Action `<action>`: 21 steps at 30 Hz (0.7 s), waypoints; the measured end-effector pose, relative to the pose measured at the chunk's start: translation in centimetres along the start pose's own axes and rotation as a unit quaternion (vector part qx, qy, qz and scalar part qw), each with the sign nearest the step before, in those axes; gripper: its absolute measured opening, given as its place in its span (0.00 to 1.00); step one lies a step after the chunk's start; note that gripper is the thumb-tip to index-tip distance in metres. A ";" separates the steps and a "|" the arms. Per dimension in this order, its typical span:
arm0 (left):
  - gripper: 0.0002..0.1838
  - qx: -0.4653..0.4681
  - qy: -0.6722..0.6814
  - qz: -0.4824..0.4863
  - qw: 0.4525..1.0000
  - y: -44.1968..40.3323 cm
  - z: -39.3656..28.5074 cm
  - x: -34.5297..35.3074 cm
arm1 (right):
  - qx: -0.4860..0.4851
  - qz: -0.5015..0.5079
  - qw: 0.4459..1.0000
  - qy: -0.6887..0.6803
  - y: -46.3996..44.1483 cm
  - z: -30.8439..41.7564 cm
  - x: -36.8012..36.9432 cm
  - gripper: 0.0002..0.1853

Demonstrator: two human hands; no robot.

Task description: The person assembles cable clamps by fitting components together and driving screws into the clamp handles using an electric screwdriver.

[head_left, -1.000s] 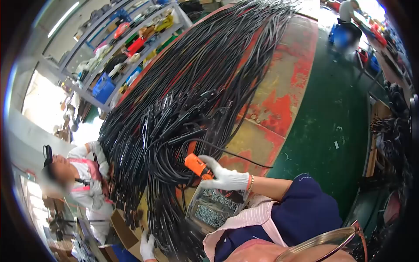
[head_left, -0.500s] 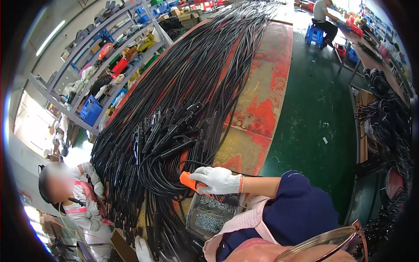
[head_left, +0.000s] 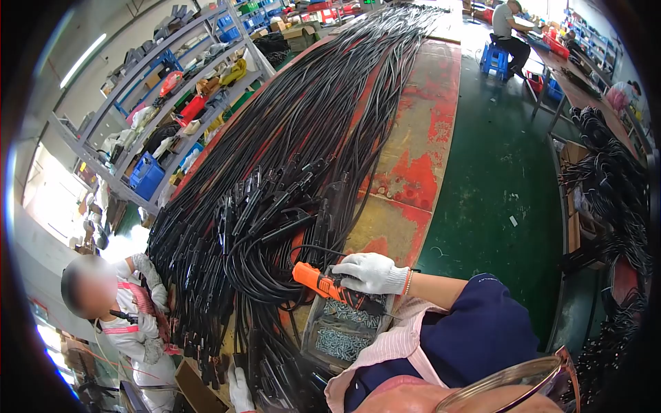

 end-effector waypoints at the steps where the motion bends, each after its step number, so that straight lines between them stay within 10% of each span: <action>1: 0.30 0.001 0.001 -0.002 1.000 -0.1 0.0 -0.1 | -0.005 -0.006 1.000 0.006 -0.1 -0.1 0.1 0.18; 21: 0.31 -0.001 0.011 -0.007 1.000 -1.0 0.7 0.0 | 0.022 0.108 0.992 -0.053 -0.1 -0.5 2.3 0.16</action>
Point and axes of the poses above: each hand's wrist, its own y-axis away from the middle knuckle, its own x-axis out of the palm, z = x × y, the point moved 10 cm from there along -y, towards the middle knuckle, and after that the axes turned 12 degrees about z, right-handed, at the moved point
